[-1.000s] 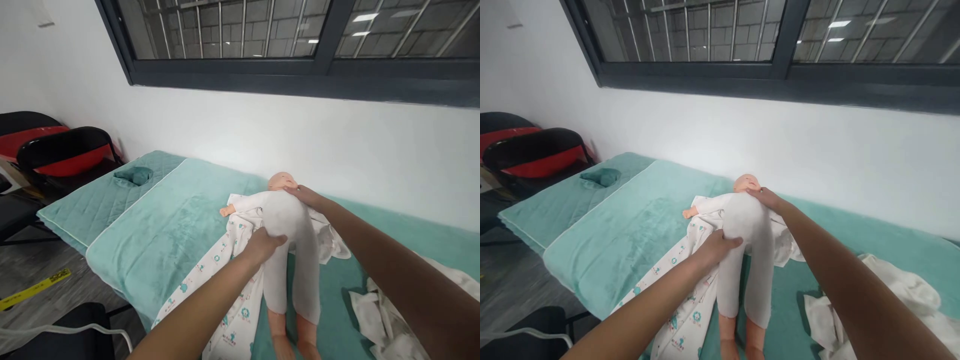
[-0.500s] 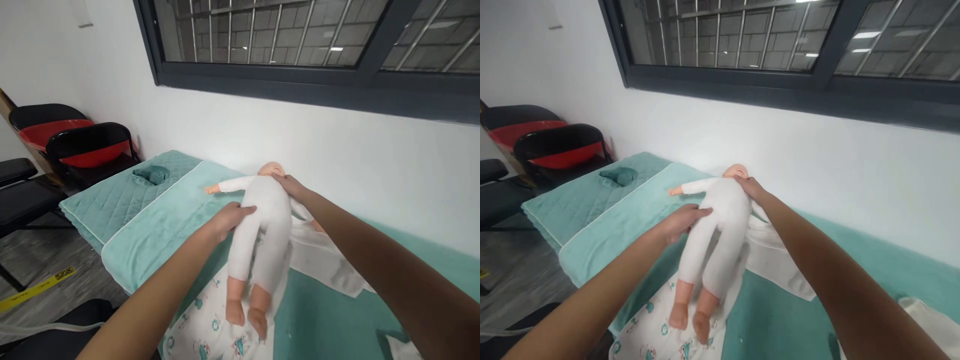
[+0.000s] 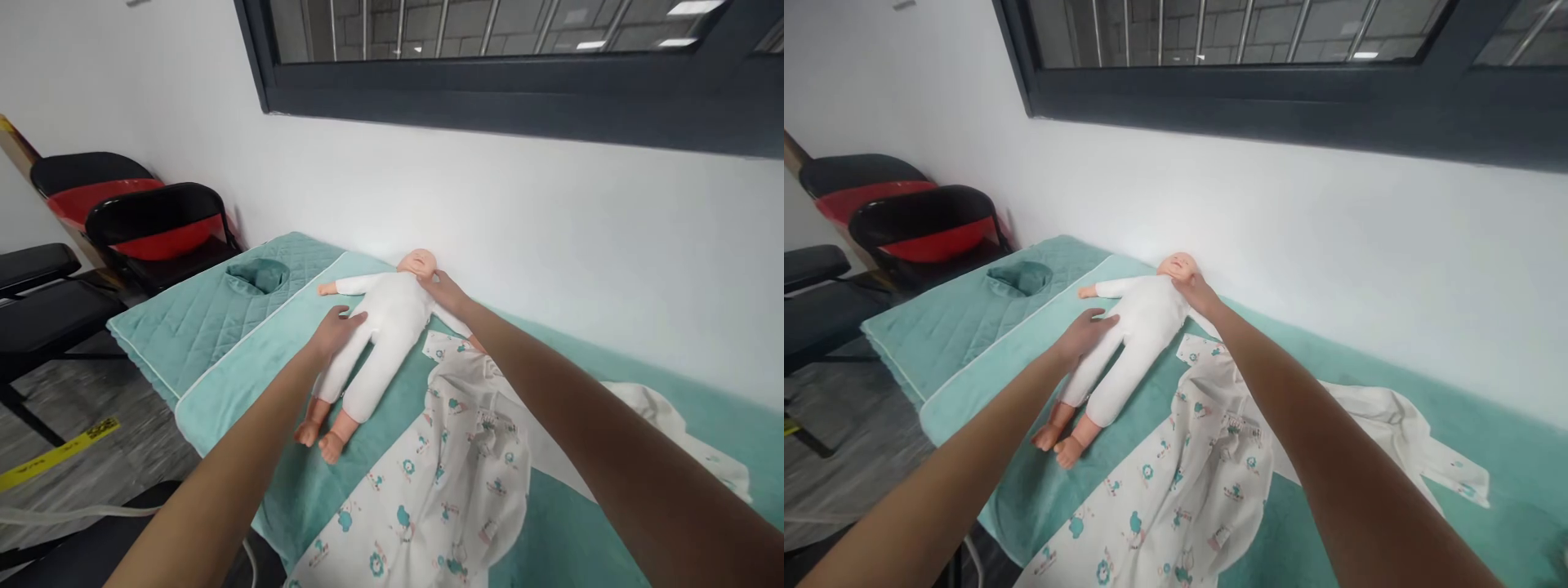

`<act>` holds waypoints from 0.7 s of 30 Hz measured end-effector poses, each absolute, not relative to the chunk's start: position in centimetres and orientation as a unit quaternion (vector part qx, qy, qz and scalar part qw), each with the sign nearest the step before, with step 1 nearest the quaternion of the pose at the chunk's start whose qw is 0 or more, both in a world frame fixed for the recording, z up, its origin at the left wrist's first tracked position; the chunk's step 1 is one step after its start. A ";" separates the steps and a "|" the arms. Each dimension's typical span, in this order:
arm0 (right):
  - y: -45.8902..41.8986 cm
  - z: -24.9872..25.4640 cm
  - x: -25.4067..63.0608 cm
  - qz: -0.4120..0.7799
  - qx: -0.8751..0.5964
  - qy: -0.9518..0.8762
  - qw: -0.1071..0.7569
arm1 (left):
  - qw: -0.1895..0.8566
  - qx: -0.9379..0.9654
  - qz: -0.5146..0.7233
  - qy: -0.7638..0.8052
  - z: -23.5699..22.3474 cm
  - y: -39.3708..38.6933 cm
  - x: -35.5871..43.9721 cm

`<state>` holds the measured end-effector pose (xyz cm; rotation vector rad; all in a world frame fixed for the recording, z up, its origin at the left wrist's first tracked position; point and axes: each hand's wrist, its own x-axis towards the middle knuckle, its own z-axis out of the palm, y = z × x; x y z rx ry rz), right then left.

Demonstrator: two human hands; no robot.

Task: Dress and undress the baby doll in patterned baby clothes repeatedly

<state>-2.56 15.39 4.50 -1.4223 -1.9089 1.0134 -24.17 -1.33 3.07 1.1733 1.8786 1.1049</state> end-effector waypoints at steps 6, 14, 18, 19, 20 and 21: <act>10.5 1.3 8.7 0.225 -0.624 -0.728 0.173 | 0.026 0.701 0.285 0.654 3.6 -7.7 -20.4; 1.2 1.9 20.1 0.100 -0.607 -0.788 0.022 | -0.020 0.889 0.085 0.450 3.4 -13.6 -11.7; -5.0 2.0 18.6 0.085 -0.544 -0.835 0.017 | -0.044 0.911 0.093 0.400 3.5 -12.6 -8.0; -6.9 1.9 17.7 0.085 -0.524 -0.847 0.022 | -0.051 0.915 0.097 0.389 3.7 -12.4 -7.2; -9.0 1.8 16.7 0.086 -0.506 -0.858 0.027 | -0.058 0.918 0.102 0.379 3.8 -12.2 -6.5; -11.2 1.7 15.8 0.083 -0.484 -0.871 0.033 | -0.067 0.920 0.105 0.372 3.9 -12.1 -6.0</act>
